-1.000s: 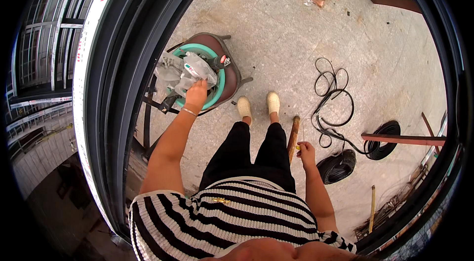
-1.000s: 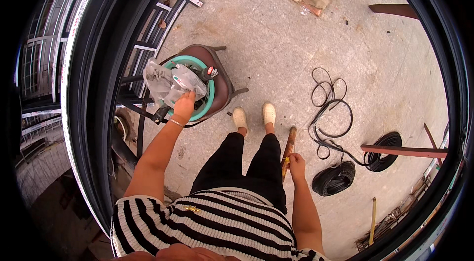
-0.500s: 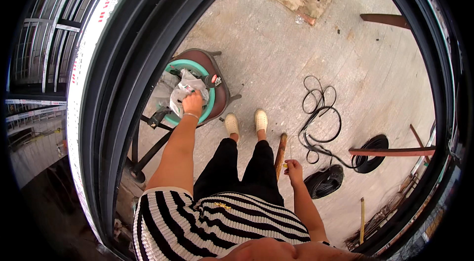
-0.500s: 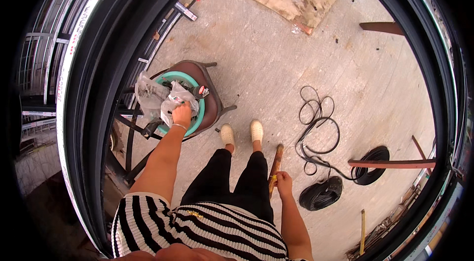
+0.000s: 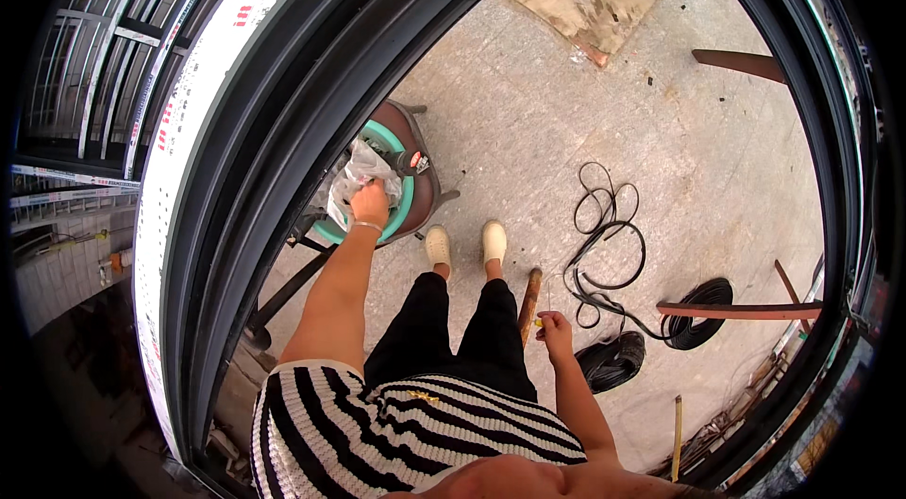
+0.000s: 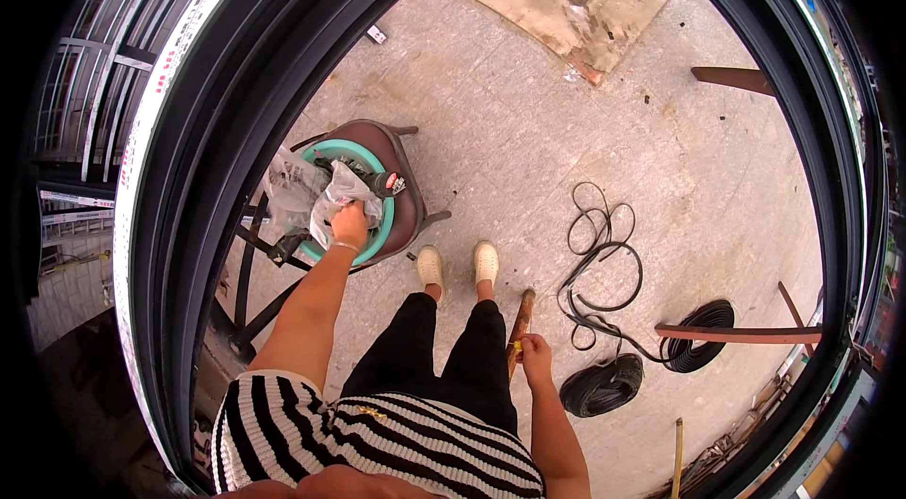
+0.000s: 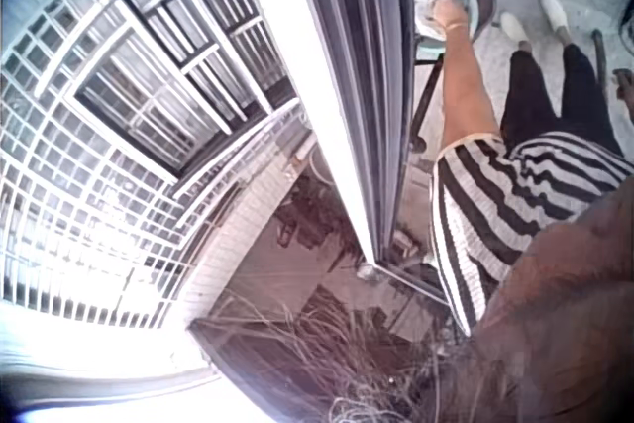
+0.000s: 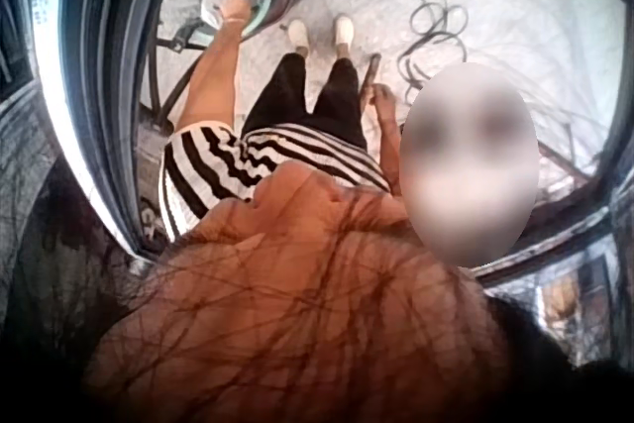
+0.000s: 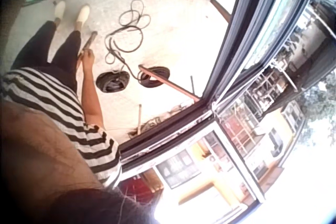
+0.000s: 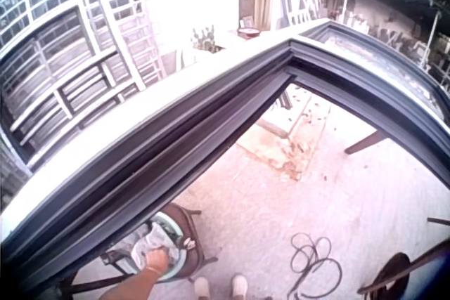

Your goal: The person inserts a black rubber seal and a small black component into the channel of a white window frame, using a yellow-handled tool to press the seal into place.

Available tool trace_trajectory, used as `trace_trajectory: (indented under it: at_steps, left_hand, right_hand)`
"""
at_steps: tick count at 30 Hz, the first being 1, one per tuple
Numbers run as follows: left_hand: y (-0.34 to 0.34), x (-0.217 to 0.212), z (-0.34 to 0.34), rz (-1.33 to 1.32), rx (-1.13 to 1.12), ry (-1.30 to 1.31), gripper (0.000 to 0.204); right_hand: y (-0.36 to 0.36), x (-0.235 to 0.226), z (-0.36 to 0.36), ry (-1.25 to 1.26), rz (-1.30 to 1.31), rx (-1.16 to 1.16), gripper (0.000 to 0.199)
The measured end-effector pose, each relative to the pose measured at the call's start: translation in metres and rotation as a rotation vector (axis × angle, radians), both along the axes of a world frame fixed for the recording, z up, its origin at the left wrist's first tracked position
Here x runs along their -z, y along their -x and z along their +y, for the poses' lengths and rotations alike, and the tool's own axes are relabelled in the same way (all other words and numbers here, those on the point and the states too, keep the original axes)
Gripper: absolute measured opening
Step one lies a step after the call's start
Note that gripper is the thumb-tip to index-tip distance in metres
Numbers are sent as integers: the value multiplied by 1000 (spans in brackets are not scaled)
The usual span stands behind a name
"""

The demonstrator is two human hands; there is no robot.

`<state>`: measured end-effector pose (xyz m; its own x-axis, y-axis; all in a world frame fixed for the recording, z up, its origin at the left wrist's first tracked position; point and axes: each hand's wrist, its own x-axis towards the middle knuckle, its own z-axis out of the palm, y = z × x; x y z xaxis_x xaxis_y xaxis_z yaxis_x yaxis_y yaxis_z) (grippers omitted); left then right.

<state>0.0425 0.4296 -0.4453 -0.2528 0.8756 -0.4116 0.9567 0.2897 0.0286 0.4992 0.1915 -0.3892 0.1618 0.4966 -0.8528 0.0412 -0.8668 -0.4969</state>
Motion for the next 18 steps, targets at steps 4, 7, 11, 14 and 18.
trace_trajectory:
  at_steps: [4, 7, 11, 14, 18]
  left_hand:
    - [5, 26, -6, 35, 37, -15, 17]
    - [3, 28, 2, 57, 87, 62, 17]
    - [1, 7, 8, -26, 8, 88, 18]
    - [5, 12, -4, -7, -9, 62, 19]
    - [5, 12, -14, 36, -8, 4, 16]
  right_hand:
    - [-3, 0, 3, 2, -6, -17, 21]
    - [-2, -3, 6, 5, -23, -12, 21]
    - [-4, -7, 10, -12, -13, -16, 21]
    - [-2, -14, 14, -14, 8, -8, 20]
    - [-5, -16, 18, -12, 3, -12, 20]
